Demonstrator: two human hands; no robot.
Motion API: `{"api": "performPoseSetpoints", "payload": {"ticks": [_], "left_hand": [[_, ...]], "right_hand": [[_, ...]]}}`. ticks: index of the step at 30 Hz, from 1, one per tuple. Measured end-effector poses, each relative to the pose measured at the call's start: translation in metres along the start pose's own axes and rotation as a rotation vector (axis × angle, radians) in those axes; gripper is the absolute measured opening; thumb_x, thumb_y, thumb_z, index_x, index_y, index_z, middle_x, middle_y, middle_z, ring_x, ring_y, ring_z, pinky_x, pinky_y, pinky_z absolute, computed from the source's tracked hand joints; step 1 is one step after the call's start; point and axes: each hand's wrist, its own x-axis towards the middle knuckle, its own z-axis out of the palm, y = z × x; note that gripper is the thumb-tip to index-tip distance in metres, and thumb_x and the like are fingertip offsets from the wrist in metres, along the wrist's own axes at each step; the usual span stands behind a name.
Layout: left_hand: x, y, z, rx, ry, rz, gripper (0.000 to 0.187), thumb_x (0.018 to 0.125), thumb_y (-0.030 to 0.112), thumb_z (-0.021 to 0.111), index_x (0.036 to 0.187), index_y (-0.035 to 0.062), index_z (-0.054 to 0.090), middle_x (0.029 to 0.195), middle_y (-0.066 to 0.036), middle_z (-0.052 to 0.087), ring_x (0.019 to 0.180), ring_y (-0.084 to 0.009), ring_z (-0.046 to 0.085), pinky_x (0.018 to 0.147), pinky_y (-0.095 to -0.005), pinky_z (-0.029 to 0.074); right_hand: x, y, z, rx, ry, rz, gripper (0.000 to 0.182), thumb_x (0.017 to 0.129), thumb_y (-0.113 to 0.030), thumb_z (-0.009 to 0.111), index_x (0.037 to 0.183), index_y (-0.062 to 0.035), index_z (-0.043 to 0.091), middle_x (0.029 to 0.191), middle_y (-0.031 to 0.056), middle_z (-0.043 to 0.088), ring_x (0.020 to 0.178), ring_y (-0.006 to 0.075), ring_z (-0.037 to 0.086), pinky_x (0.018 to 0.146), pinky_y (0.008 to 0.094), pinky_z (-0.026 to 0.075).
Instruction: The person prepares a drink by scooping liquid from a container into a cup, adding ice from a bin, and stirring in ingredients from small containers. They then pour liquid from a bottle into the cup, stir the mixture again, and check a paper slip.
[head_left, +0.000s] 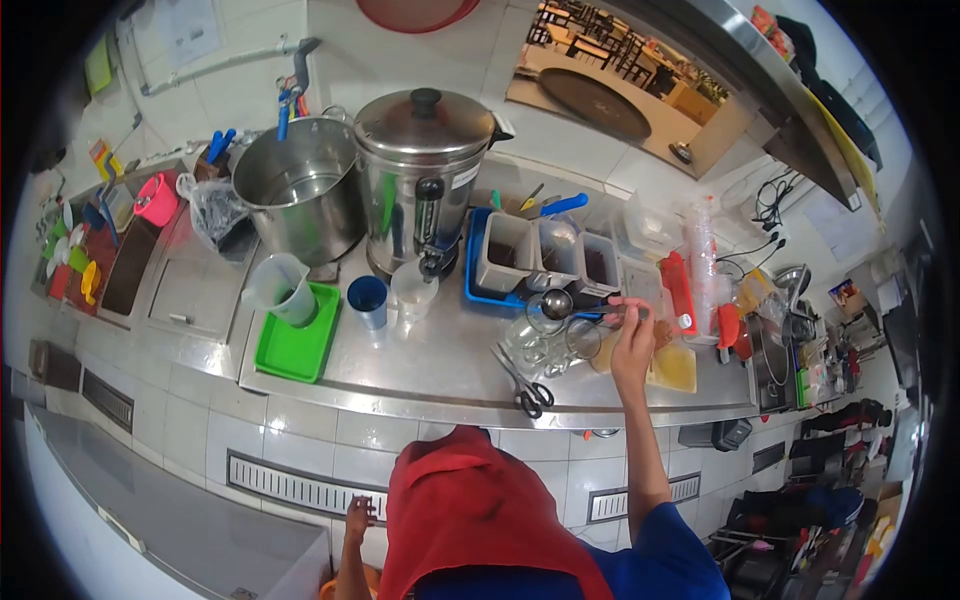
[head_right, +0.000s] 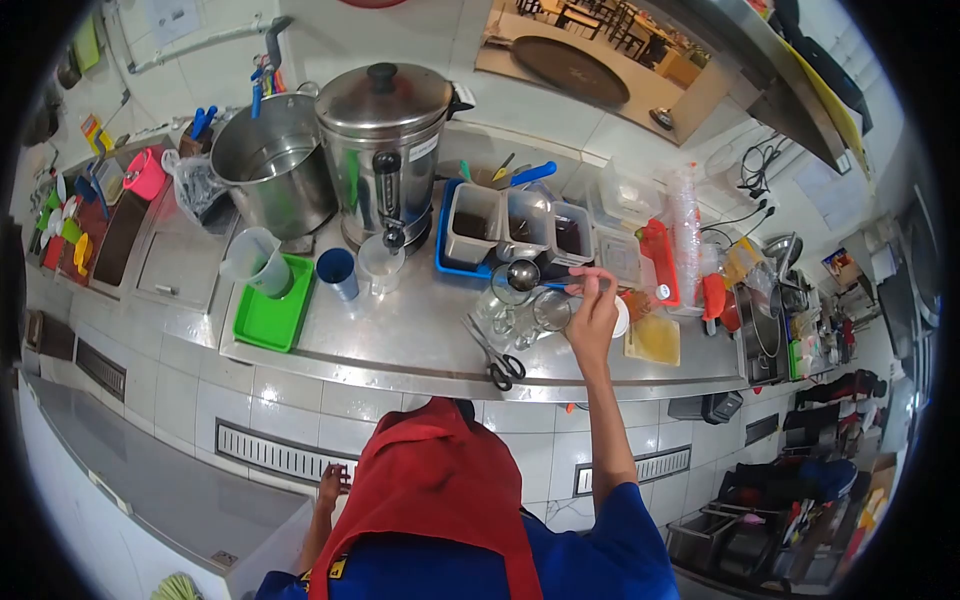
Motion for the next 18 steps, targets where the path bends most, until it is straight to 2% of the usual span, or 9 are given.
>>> {"api": "performPoseSetpoints", "payload": {"ticks": [3, 5, 6, 7, 9, 10, 14, 17, 18], "left_hand": [[0.007, -0.006, -0.003, -0.022, -0.008, -0.011, 0.035, 0.102, 0.044, 0.052, 0.12, 0.014, 0.057, 0.094, -0.009, 0.07, 0.068, -0.0181, 0.066, 0.056, -0.0355, 0.053], [0.003, -0.007, -0.004, -0.006, -0.003, 0.003, 0.033, 0.102, 0.043, 0.052, 0.12, 0.0148, 0.056, 0.095, -0.008, 0.069, 0.067, -0.0175, 0.065, 0.055, -0.0347, 0.052], [0.003, -0.011, -0.006, 0.011, -0.01, 0.011, 0.031, 0.102, 0.041, 0.051, 0.119, 0.0154, 0.056, 0.095, -0.008, 0.069, 0.067, -0.017, 0.064, 0.055, -0.0339, 0.052], [0.002, -0.015, -0.007, 0.015, 0.003, 0.01, 0.031, 0.102, 0.04, 0.051, 0.12, 0.0156, 0.056, 0.095, -0.008, 0.069, 0.067, -0.017, 0.064, 0.055, -0.0339, 0.052], [0.002, -0.022, -0.009, -0.056, 0.016, -0.049, 0.031, 0.102, 0.039, 0.05, 0.12, 0.0156, 0.057, 0.094, -0.008, 0.07, 0.068, -0.018, 0.065, 0.056, -0.0344, 0.052], [0.001, -0.028, -0.008, -0.067, 0.019, -0.054, 0.031, 0.102, 0.039, 0.05, 0.12, 0.0156, 0.057, 0.094, -0.008, 0.07, 0.068, -0.018, 0.065, 0.056, -0.0344, 0.052], [-0.004, -0.044, -0.008, -0.064, 0.042, -0.101, 0.032, 0.102, 0.038, 0.051, 0.121, 0.0133, 0.058, 0.092, -0.009, 0.07, 0.069, -0.0193, 0.067, 0.057, -0.0355, 0.053], [-0.006, -0.059, -0.007, -0.056, 0.039, -0.125, 0.033, 0.101, 0.037, 0.052, 0.123, 0.0124, 0.056, 0.096, -0.009, 0.07, 0.069, -0.02, 0.067, 0.056, -0.0364, 0.053], [-0.005, -0.066, -0.007, -0.063, 0.031, -0.137, 0.033, 0.101, 0.037, 0.052, 0.123, 0.013, 0.056, 0.098, -0.01, 0.07, 0.07, -0.0201, 0.067, 0.056, -0.0365, 0.053]], "right_hand": [[-0.028, 0.006, 0.009, -0.045, -0.111, -0.014, 0.018, 0.111, -0.014, 0.041, 0.116, -0.0002, 0.051, 0.11, 0.0149, 0.071, 0.086, 0.0202, 0.069, 0.084, 0.0332, 0.053], [-0.047, 0.022, 0.01, -0.253, -0.323, -0.172, 0.013, 0.108, -0.007, 0.045, 0.116, -0.0001, 0.052, 0.113, 0.0167, 0.071, 0.092, 0.0265, 0.07, 0.087, 0.035, 0.054], [-0.053, 0.024, 0.009, -0.368, -0.438, -0.269, 0.016, 0.098, 0.001, 0.056, 0.114, -0.0014, 0.054, 0.116, 0.0145, 0.071, 0.101, 0.0313, 0.069, 0.089, 0.0377, 0.054], [-0.058, 0.029, 0.006, -0.368, -0.454, -0.275, 0.016, 0.098, 0.001, 0.056, 0.114, -0.0014, 0.054, 0.116, 0.0145, 0.071, 0.101, 0.0313, 0.069, 0.089, 0.0377, 0.054], [-0.064, 0.036, 0.002, -0.476, -0.72, -0.554, 0.026, 0.086, 0.005, 0.062, 0.111, -0.0032, 0.057, 0.119, 0.0102, 0.071, 0.106, 0.0318, 0.066, 0.09, 0.0405, 0.055], [-0.067, 0.036, 0.0, -0.51, -0.703, -0.632, 0.03, 0.08, 0.005, 0.064, 0.109, -0.0046, 0.058, 0.12, 0.0068, 0.071, 0.108, 0.032, 0.066, 0.091, 0.0419, 0.055], [-0.068, 0.047, -0.011, -0.537, -0.764, -0.654, 0.03, 0.079, 0.005, 0.064, 0.107, -0.0046, 0.058, 0.121, 0.0053, 0.071, 0.107, 0.0327, 0.066, 0.091, 0.0426, 0.055], [-0.069, 0.044, -0.01, -0.439, -0.677, -0.652, 0.016, 0.092, 0.006, 0.056, 0.104, -0.0029, 0.052, 0.116, 0.0139, 0.071, 0.098, 0.0314, 0.067, 0.088, 0.0392, 0.055], [-0.07, 0.049, -0.006, -0.338, -0.486, -0.468, 0.008, 0.099, 0.001, 0.051, 0.106, -0.0022, 0.05, 0.113, 0.0155, 0.07, 0.097, 0.0295, 0.067, 0.088, 0.0389, 0.055]]}}
